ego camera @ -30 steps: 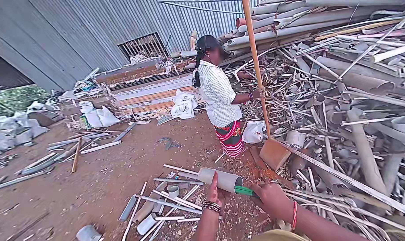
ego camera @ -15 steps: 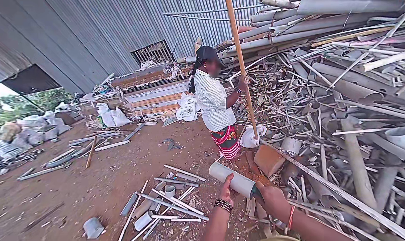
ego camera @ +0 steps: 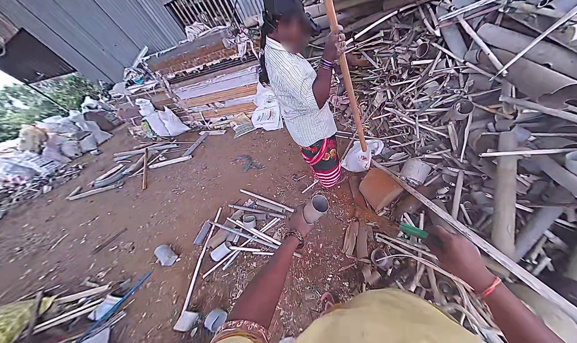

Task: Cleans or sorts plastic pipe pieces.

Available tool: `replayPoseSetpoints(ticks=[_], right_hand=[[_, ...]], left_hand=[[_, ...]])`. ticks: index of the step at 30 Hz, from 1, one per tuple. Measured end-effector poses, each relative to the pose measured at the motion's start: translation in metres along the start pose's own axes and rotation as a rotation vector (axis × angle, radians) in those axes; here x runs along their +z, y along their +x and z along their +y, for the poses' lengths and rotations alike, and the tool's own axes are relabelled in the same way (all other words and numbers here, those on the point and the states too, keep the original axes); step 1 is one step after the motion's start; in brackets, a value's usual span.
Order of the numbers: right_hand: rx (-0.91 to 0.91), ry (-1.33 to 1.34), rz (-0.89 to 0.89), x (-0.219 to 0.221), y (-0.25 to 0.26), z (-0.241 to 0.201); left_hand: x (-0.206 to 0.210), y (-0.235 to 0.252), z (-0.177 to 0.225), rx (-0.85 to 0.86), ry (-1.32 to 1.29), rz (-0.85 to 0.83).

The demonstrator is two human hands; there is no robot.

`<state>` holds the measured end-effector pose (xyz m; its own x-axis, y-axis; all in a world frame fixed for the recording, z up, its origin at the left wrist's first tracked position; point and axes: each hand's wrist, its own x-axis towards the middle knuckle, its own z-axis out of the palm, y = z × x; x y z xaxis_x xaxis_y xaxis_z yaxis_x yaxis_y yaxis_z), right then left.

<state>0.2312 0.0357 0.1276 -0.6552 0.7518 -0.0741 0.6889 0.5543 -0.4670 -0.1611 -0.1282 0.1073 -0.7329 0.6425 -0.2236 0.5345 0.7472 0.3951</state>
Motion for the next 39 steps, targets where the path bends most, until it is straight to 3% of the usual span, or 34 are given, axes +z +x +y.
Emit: replayPoseSetpoints(ticks=[4,11,12,14,16,18,21,23,26,30,32,36,39], right_hand=[[-0.333,0.06,0.31,-0.012,-0.022,0.0],[-0.501,-0.21,0.438,-0.017,-0.026,-0.026],[-0.48,-0.228,0.391,-0.01,-0.023,-0.035],[-0.388,-0.19,0.105,-0.003,-0.023,-0.059],[-0.31,-0.099,-0.218,-0.017,-0.021,-0.08],[-0.245,-0.07,-0.35,-0.046,-0.019,-0.085],[-0.146,-0.117,-0.28,-0.066,-0.011,-0.079],[-0.18,-0.172,-0.262,-0.047,-0.008,-0.088],[-0.345,-0.188,-0.277,-0.03,-0.018,-0.103],[-0.295,-0.233,-0.139,-0.067,-0.022,-0.095],[-0.292,-0.239,-0.106,-0.05,-0.013,-0.097],[-0.284,-0.06,-0.347,-0.016,0.009,-0.097],[-0.209,-0.031,-0.305,-0.037,0.021,-0.083]], left_hand=[[0.003,0.002,0.018,0.137,0.172,-0.077],[0.017,-0.01,0.068,0.463,0.345,-0.245],[0.019,-0.015,0.076,0.521,0.364,-0.253],[0.021,-0.021,0.088,0.595,0.412,-0.269],[0.024,-0.021,0.09,0.59,0.43,-0.281],[0.026,-0.019,0.081,0.561,0.38,-0.273],[0.029,-0.016,0.064,0.615,0.239,-0.193],[0.032,-0.017,0.067,0.657,0.229,-0.139],[0.029,-0.018,0.08,0.59,0.308,-0.235],[0.031,-0.016,0.071,0.613,0.189,-0.207],[0.03,-0.018,0.077,0.614,0.215,-0.182],[0.024,-0.02,0.105,0.544,0.431,-0.186],[0.026,-0.01,0.091,0.562,0.31,-0.145]])
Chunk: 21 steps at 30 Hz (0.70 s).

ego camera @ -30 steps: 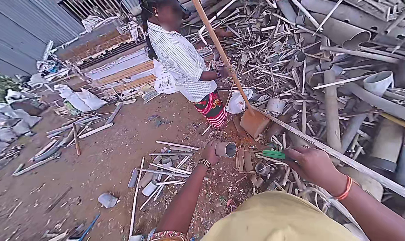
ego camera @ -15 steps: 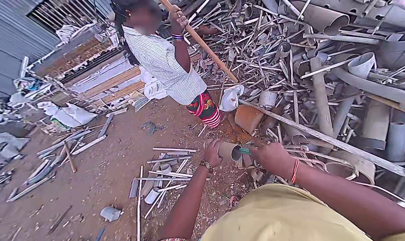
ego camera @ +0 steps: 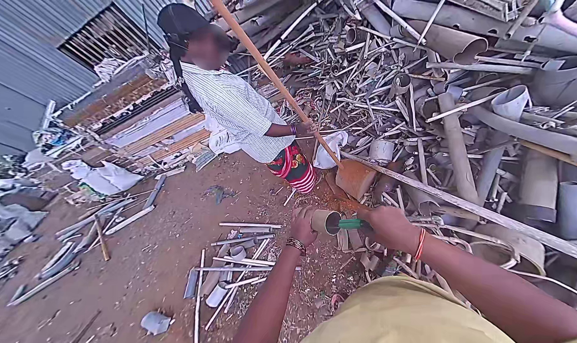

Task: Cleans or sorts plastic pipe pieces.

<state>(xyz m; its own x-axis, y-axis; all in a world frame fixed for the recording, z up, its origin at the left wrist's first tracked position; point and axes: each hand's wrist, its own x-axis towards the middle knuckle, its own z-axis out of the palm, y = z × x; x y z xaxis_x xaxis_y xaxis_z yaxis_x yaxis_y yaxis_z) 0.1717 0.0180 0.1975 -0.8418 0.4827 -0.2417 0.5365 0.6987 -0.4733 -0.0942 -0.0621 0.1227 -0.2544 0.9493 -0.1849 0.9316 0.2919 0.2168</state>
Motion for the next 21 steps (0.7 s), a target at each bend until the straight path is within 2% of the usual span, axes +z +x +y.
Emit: replayPoseSetpoints(ticks=[2,6,10,13,15,18,21], right_hand=[[0.012,-0.091,0.028,0.005,0.007,-0.007],[-0.048,-0.067,-0.083,0.013,0.022,-0.025],[0.103,-0.011,-0.017,-0.005,0.028,0.002],[0.053,0.159,-0.029,0.015,0.03,0.008],[0.008,0.257,-0.026,0.008,0.024,0.023],[0.127,0.06,0.035,-0.022,0.005,0.047],[0.088,-0.114,0.205,0.001,0.01,0.046]], left_hand=[[0.003,0.0,-0.001,0.031,-0.018,0.02],[-0.008,0.008,0.027,-0.03,0.119,-0.1],[-0.005,0.001,0.029,-0.055,0.073,-0.042],[-0.003,-0.002,0.038,-0.086,0.112,0.004],[-0.005,-0.002,0.034,-0.13,0.132,-0.009],[-0.011,-0.001,0.015,-0.166,0.111,-0.047],[-0.015,0.001,0.018,-0.117,0.116,-0.085]])
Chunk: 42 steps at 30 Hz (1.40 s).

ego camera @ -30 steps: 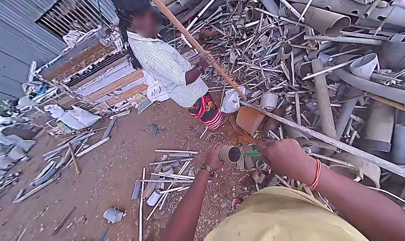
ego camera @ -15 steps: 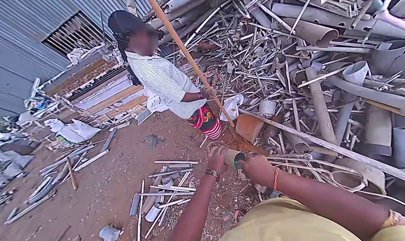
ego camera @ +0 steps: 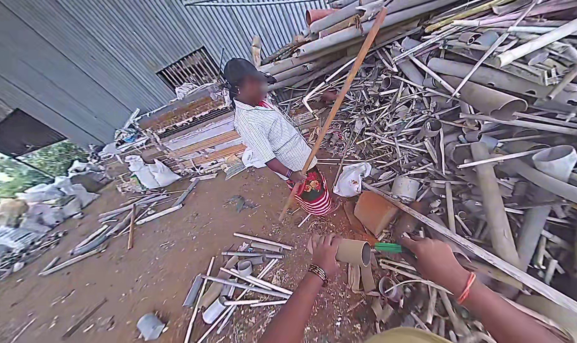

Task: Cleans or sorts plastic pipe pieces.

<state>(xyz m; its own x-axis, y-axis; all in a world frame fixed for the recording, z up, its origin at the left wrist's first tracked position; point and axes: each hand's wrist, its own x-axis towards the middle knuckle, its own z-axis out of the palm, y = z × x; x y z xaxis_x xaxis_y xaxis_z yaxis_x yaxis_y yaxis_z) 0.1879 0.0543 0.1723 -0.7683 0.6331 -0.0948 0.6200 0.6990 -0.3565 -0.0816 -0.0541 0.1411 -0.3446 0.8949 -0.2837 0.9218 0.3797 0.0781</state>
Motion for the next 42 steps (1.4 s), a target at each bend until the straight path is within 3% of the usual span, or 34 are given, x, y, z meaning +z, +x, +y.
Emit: replayPoseSetpoints(ticks=[2,5,8,11,13,15,18,24,28,32,36,39,42], right_hand=[[-0.122,-0.019,0.0,0.025,-0.001,-0.015],[-0.071,0.012,-0.178,0.007,-0.004,-0.005],[0.04,0.001,-0.058,-0.011,-0.006,0.036],[-0.019,-0.007,0.021,0.011,-0.009,0.025],[-0.097,0.027,-0.126,0.02,-0.011,0.008],[-0.114,0.072,-0.228,0.015,-0.007,0.019],[-0.029,0.028,-0.153,0.007,-0.004,0.044],[-0.116,0.239,-0.175,0.04,0.0,0.012],[-0.006,0.071,0.061,0.056,-0.007,0.002],[-0.028,0.146,-0.206,0.046,-0.004,-0.002],[0.03,0.113,-0.079,0.046,0.002,0.003],[-0.012,0.143,-0.202,0.046,0.001,-0.002],[0.128,0.078,-0.178,0.036,-0.001,0.014]], left_hand=[[-0.007,0.004,0.009,0.005,0.022,-0.037],[-0.008,0.011,0.004,-0.005,0.034,-0.099],[-0.002,0.01,-0.006,0.044,0.02,-0.123],[-0.004,0.007,0.013,0.085,0.019,-0.133],[-0.007,0.009,0.023,0.096,0.017,-0.158],[-0.006,0.011,0.021,0.114,0.029,-0.22],[0.0,0.008,0.013,0.15,-0.014,-0.256],[-0.001,0.002,0.031,0.193,-0.065,-0.235],[0.0,-0.002,0.031,0.197,-0.052,-0.2],[0.011,-0.005,0.032,0.204,-0.027,-0.248],[0.011,-0.01,0.026,0.146,-0.053,-0.191],[0.007,-0.003,0.014,0.056,0.022,-0.225],[0.02,0.002,-0.02,-0.12,0.016,-0.27]])
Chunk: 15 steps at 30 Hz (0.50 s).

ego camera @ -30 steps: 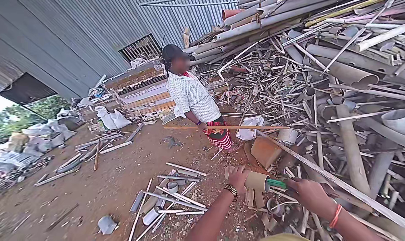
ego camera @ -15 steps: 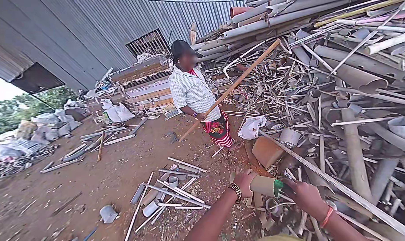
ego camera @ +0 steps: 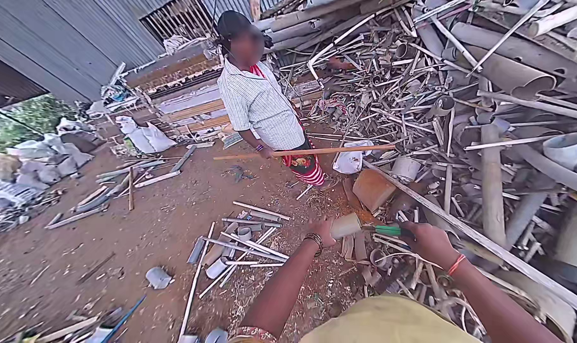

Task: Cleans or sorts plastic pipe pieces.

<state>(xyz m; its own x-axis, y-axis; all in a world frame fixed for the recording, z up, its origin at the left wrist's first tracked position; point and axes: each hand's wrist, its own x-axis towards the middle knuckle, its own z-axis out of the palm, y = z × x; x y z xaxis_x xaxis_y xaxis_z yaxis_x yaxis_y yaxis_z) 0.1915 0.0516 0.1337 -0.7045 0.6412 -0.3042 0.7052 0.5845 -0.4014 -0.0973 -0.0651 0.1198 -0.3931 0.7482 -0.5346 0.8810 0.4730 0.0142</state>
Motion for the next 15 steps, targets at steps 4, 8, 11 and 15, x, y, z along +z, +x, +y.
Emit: replayPoseSetpoints(ticks=[4,8,11,15], right_hand=[[0.097,0.108,0.248,-0.005,-0.01,0.02],[-0.167,0.432,0.829,0.023,-0.008,-0.017],[-0.234,0.454,0.815,0.067,0.008,-0.067],[0.075,0.03,-0.118,0.097,0.026,-0.125]], left_hand=[[0.022,0.007,-0.055,-0.194,-0.493,0.019],[0.035,0.008,-0.078,-0.298,-0.919,0.064],[0.039,0.006,-0.085,-0.267,-1.05,0.066],[0.04,-0.003,-0.103,-0.204,-1.003,0.041]])
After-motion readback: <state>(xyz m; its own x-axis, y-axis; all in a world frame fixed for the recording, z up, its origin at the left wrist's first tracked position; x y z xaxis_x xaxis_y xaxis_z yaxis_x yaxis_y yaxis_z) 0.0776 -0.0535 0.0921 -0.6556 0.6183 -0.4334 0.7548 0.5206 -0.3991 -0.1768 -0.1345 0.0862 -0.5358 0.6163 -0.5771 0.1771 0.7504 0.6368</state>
